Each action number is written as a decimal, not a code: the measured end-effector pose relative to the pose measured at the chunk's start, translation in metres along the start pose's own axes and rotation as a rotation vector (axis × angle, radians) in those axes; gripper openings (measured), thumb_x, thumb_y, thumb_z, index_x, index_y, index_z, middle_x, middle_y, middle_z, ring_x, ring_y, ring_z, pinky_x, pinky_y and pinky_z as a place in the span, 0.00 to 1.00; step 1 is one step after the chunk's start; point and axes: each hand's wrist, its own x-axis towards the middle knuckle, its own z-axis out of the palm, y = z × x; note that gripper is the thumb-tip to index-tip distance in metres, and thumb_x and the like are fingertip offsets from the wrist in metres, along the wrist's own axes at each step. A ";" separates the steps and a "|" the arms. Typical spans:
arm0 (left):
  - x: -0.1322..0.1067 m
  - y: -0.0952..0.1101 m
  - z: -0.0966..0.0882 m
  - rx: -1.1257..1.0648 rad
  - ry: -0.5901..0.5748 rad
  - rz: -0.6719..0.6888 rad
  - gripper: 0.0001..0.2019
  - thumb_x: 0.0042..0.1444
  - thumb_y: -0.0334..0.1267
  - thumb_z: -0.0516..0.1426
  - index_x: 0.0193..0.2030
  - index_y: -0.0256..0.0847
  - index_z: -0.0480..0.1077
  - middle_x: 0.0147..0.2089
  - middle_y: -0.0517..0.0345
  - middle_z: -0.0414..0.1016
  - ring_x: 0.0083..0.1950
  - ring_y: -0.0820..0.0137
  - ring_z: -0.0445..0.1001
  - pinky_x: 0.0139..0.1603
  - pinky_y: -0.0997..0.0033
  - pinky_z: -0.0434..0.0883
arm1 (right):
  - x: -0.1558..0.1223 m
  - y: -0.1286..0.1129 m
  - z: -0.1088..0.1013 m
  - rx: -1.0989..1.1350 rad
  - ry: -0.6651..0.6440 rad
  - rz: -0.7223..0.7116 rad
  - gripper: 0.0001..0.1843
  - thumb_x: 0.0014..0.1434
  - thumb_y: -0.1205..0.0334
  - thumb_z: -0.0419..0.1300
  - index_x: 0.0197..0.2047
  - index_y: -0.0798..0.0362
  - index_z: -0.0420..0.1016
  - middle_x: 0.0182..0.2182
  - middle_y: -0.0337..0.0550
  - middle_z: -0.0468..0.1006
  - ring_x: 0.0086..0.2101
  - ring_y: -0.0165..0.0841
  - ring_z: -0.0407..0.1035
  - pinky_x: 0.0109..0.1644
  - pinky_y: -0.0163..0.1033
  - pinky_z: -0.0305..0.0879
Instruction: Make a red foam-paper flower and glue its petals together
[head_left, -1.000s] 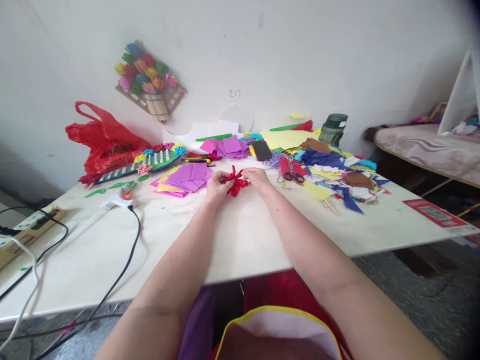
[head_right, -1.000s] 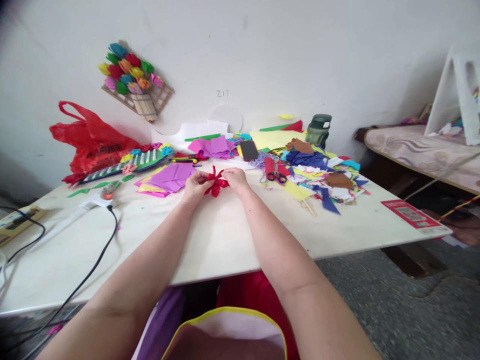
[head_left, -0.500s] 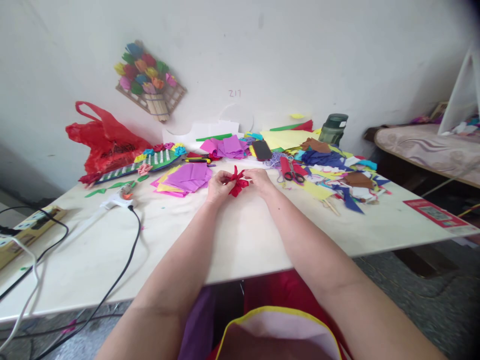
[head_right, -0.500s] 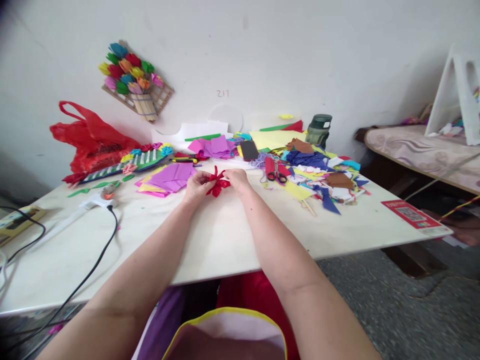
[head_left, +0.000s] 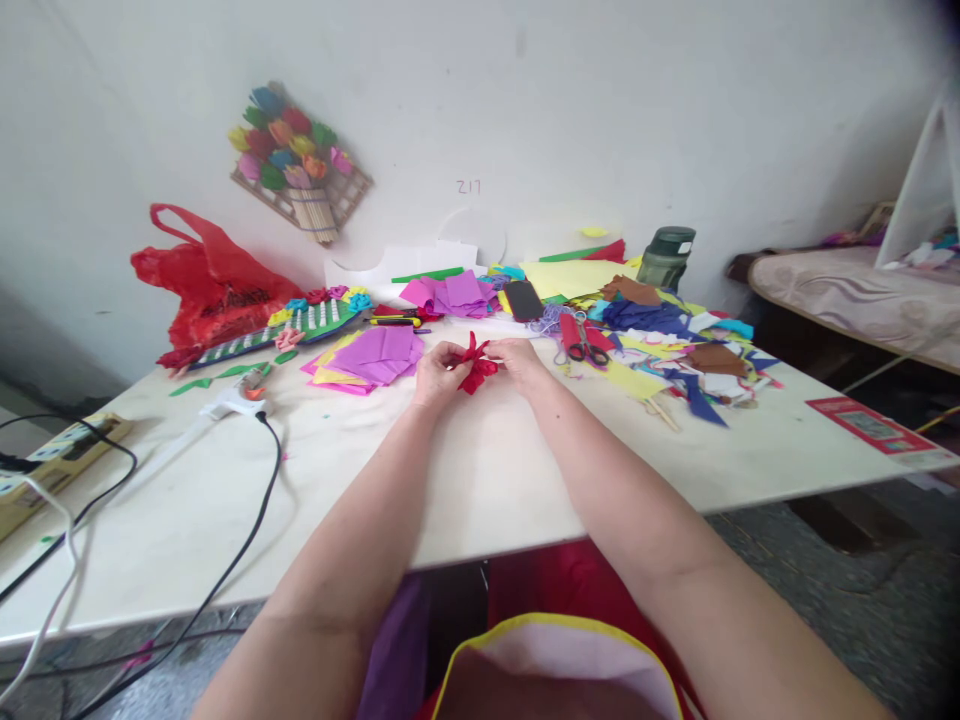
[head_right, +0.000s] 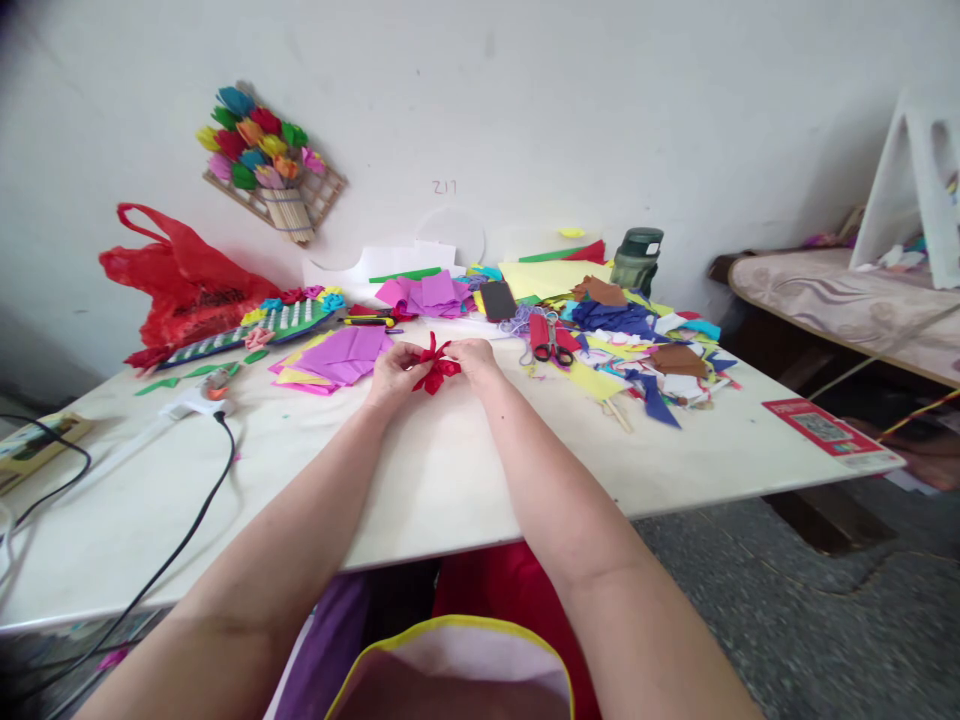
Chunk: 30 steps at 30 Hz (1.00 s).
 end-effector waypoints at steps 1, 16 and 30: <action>0.000 0.000 0.000 0.001 -0.002 0.008 0.10 0.38 0.35 0.66 0.30 0.39 0.72 0.29 0.58 0.77 0.29 0.71 0.75 0.32 0.74 0.71 | 0.000 0.001 0.000 0.013 0.003 0.004 0.03 0.38 0.70 0.61 0.17 0.55 0.71 0.16 0.35 0.71 0.25 0.29 0.67 0.32 0.35 0.64; 0.001 0.001 0.002 -0.097 -0.037 -0.059 0.15 0.34 0.37 0.69 0.29 0.38 0.70 0.26 0.59 0.76 0.26 0.71 0.75 0.29 0.73 0.71 | 0.002 0.004 0.002 0.016 0.018 0.023 0.04 0.36 0.72 0.60 0.17 0.55 0.69 0.15 0.34 0.70 0.22 0.28 0.65 0.30 0.34 0.64; 0.000 0.006 0.005 -0.184 0.006 -0.150 0.15 0.33 0.33 0.68 0.28 0.38 0.68 0.25 0.60 0.76 0.26 0.72 0.75 0.30 0.73 0.71 | 0.008 0.006 0.000 -0.210 0.056 -0.182 0.01 0.36 0.66 0.60 0.17 0.54 0.71 0.49 0.42 0.74 0.43 0.33 0.69 0.43 0.36 0.67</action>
